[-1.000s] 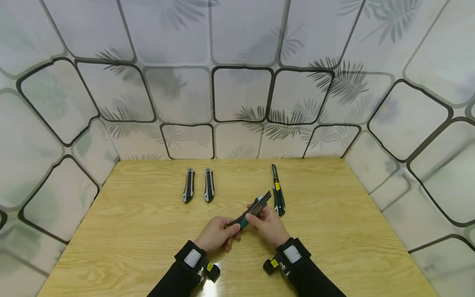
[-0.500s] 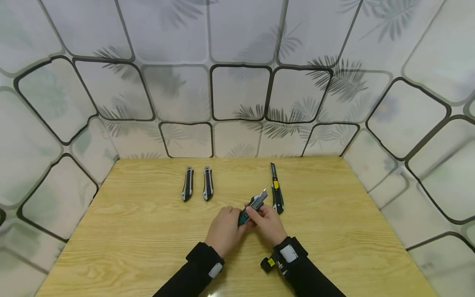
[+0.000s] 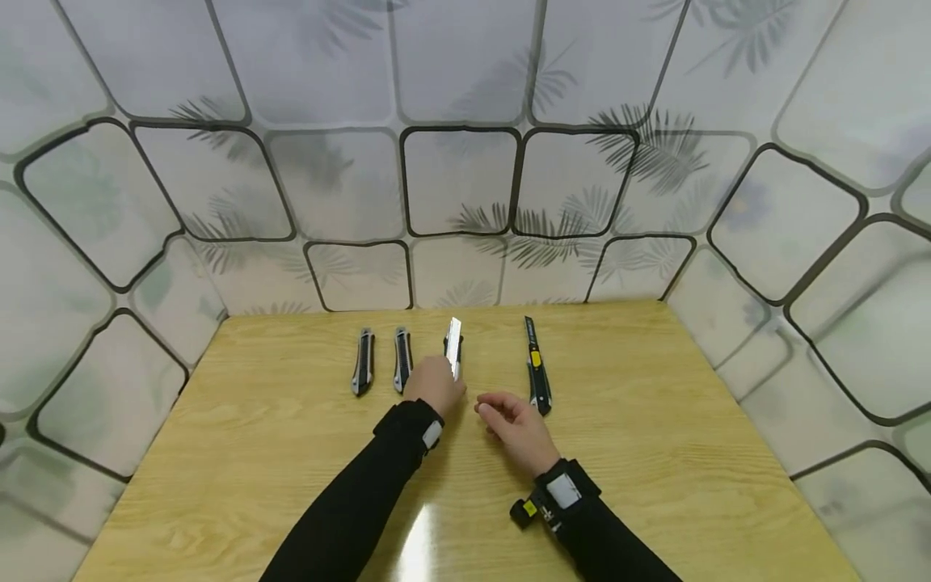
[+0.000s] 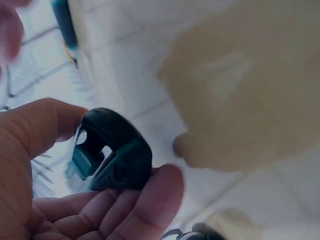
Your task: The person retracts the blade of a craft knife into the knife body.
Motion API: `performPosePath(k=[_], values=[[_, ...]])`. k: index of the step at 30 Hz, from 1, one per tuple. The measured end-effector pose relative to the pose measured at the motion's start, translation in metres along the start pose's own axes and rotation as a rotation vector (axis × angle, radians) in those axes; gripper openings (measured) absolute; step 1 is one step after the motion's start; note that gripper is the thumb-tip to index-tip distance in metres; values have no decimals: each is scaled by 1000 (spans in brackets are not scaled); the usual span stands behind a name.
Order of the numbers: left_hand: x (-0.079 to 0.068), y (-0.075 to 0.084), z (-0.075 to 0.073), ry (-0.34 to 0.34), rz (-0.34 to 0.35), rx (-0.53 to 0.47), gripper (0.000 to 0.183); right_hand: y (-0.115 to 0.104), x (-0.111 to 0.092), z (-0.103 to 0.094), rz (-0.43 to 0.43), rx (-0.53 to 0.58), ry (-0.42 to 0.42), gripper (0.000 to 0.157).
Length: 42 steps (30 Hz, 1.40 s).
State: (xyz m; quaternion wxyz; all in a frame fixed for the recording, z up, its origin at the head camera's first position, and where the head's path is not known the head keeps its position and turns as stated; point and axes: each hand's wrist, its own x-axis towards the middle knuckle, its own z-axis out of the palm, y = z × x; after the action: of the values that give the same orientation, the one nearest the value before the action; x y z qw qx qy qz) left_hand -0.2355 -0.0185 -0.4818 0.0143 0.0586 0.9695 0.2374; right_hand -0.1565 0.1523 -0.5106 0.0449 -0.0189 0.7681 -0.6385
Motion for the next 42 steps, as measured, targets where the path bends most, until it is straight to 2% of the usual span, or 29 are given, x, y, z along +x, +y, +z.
performPosePath(k=[3, 10, 14, 17, 21, 24, 26, 28, 31, 34, 37, 40, 42], values=[[11, 1, -3, -30, -46, 41, 28, 1, -1, 2, 0, -22, -3, 31], [27, 3, 0, -76, -39, 214, 23, -2, -2, 0, 11, -77, -7, 33], [32, -1, 5, -78, -28, 251, 31, -7, -3, -6, -54, -162, 17, 32], [27, -4, 2, -50, 1, 275, 46, -13, -1, -16, -117, -254, 73, 31], [4, -2, -13, 72, 65, 283, 69, -20, 8, -39, -129, -444, 157, 35], [-21, 1, -24, 134, 120, 177, 69, -19, 22, -58, -68, -640, 194, 45], [-38, 4, -27, 108, 136, 42, 61, -16, 32, -69, -8, -754, 205, 52], [-53, 7, -26, 54, 135, -97, 56, -14, 42, -77, 47, -850, 203, 60], [-69, 10, -19, -35, 113, -234, 59, -12, 56, -84, 113, -931, 176, 67], [-80, 9, -10, -76, 108, -278, 58, -10, 68, -84, 149, -982, 135, 66], [-85, 6, -3, -72, 108, -281, 54, -8, 77, -81, 168, -1009, 103, 53], [-87, 2, 1, -58, 117, -278, 51, -7, 81, -79, 191, -995, 74, 36], [-88, 0, 4, -63, 120, -291, 51, -7, 81, -79, 199, -944, 59, 32]])
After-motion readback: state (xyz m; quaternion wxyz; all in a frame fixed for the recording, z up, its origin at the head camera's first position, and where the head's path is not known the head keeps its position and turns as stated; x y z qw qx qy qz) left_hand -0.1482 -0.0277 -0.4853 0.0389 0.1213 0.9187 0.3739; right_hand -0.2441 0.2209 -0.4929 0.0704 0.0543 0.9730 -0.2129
